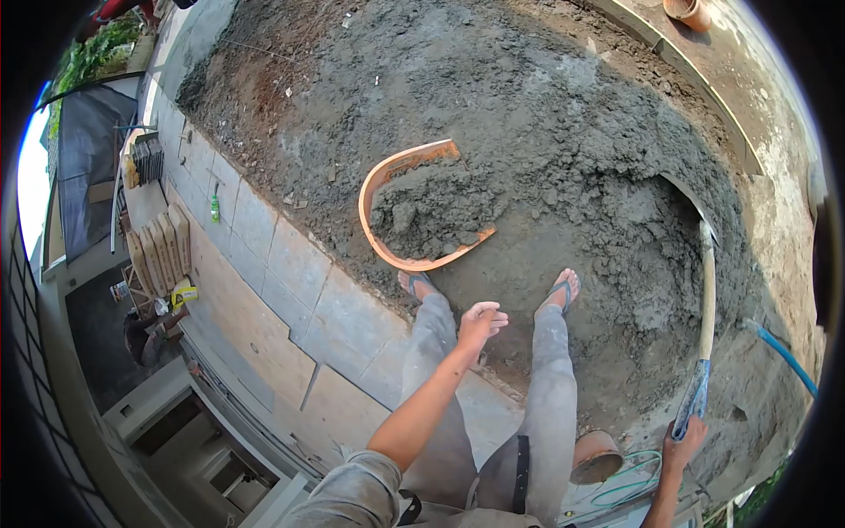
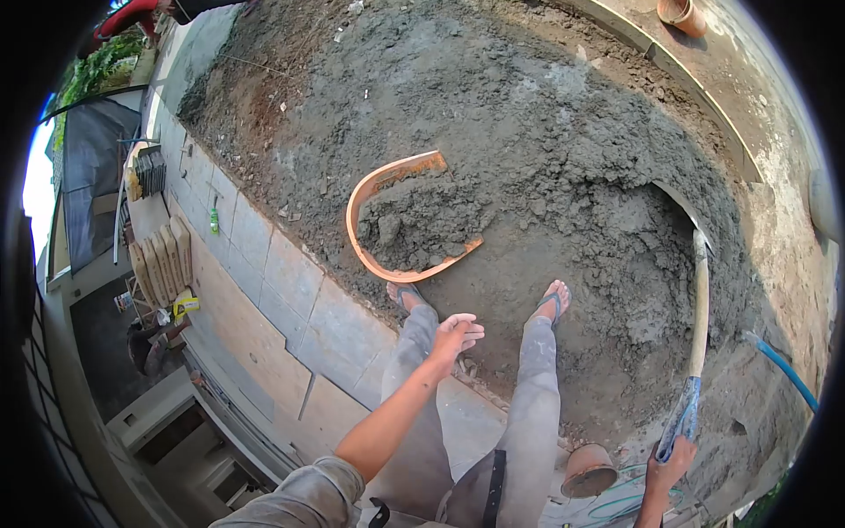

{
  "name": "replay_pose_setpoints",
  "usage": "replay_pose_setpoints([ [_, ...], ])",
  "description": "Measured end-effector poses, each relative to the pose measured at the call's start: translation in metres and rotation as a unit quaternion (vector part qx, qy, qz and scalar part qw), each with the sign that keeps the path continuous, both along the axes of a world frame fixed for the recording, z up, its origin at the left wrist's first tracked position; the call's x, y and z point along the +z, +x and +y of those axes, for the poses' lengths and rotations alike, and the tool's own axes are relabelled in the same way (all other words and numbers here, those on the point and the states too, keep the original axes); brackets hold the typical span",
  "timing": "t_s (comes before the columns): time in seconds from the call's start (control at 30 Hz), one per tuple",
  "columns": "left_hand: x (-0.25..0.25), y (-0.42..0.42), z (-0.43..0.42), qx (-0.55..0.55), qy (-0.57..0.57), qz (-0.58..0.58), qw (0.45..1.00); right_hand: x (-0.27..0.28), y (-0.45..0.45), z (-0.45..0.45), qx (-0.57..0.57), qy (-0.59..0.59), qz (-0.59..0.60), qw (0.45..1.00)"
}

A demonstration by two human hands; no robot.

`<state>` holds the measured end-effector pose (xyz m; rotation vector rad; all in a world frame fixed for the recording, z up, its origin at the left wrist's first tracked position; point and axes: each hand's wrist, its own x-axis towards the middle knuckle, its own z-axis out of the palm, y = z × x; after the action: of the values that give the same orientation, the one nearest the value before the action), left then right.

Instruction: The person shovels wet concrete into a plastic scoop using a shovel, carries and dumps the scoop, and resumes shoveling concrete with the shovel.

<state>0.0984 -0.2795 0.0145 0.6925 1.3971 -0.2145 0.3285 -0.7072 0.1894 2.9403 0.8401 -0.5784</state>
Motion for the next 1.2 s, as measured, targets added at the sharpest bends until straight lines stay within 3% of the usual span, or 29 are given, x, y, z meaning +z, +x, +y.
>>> replay_pose_setpoints([
  [0.07,0.014,-0.05,0.056,-0.016,0.024,0.026,0.999,0.013,-0.005,0.039,-0.058,-0.017,-0.096,0.994],
  [0.1,0.018,-0.069,0.083,-0.02,0.028,0.013,0.999,0.016,-0.013,0.056,-0.063,-0.013,-0.109,0.992],
  [0.17,0.031,-0.113,0.128,-0.021,0.04,0.039,0.998,0.029,-0.033,0.085,-0.184,-0.065,-0.117,0.974],
  [0.27,0.052,-0.161,0.184,-0.006,0.059,0.034,0.998,0.013,-0.072,0.075,-0.136,-0.121,-0.156,0.971],
  [0.37,0.075,-0.192,0.228,-0.02,0.065,0.051,0.996,-0.046,-0.089,0.019,-0.069,-0.033,-0.225,0.971],
  [0.4,0.082,-0.205,0.242,-0.03,0.065,0.055,0.996,-0.043,-0.089,0.038,-0.096,-0.052,-0.155,0.982],
  [0.43,0.089,-0.218,0.25,-0.046,0.077,0.058,0.994,-0.032,-0.082,0.068,-0.128,-0.079,-0.081,0.985],
  [0.47,0.088,-0.219,0.255,-0.069,0.083,0.048,0.993,-0.017,-0.069,0.11,-0.088,-0.073,-0.082,0.99],
  [0.57,0.085,-0.233,0.266,-0.118,0.074,0.082,0.987,0.047,0.018,0.201,-0.058,-0.009,-0.176,0.983],
  [0.67,0.091,-0.221,0.259,-0.146,0.087,0.089,0.981,0.111,0.134,0.203,-0.036,-0.006,-0.206,0.978],
  [0.73,0.098,-0.209,0.247,-0.155,0.085,0.081,0.981,0.171,0.16,0.235,-0.145,0.034,-0.169,0.974],
  [0.8,0.103,-0.195,0.237,-0.155,0.084,0.085,0.981,0.227,0.17,0.243,-0.142,0.14,-0.188,0.962],
  [0.9,0.101,-0.173,0.204,-0.141,0.09,0.092,0.982,0.297,0.172,0.223,-0.229,0.169,-0.161,0.945],
  [1.0,0.093,-0.15,0.171,-0.133,0.078,0.091,0.984,0.278,0.165,0.247,-0.229,0.198,-0.152,0.941],
  [1.07,0.088,-0.128,0.152,-0.14,0.063,0.079,0.985,0.213,0.175,0.246,-0.228,0.159,-0.156,0.948],
  [1.1,0.086,-0.12,0.143,-0.148,0.054,0.068,0.985,0.161,0.182,0.265,-0.179,0.067,-0.171,0.967],
  [1.17,0.09,-0.094,0.126,-0.161,0.044,0.056,0.984,0.061,0.195,0.256,-0.16,-0.006,-0.227,0.961],
  [1.2,0.087,-0.085,0.121,-0.18,0.041,0.046,0.982,0.059,0.207,0.27,-0.155,0.011,-0.227,0.961],
])
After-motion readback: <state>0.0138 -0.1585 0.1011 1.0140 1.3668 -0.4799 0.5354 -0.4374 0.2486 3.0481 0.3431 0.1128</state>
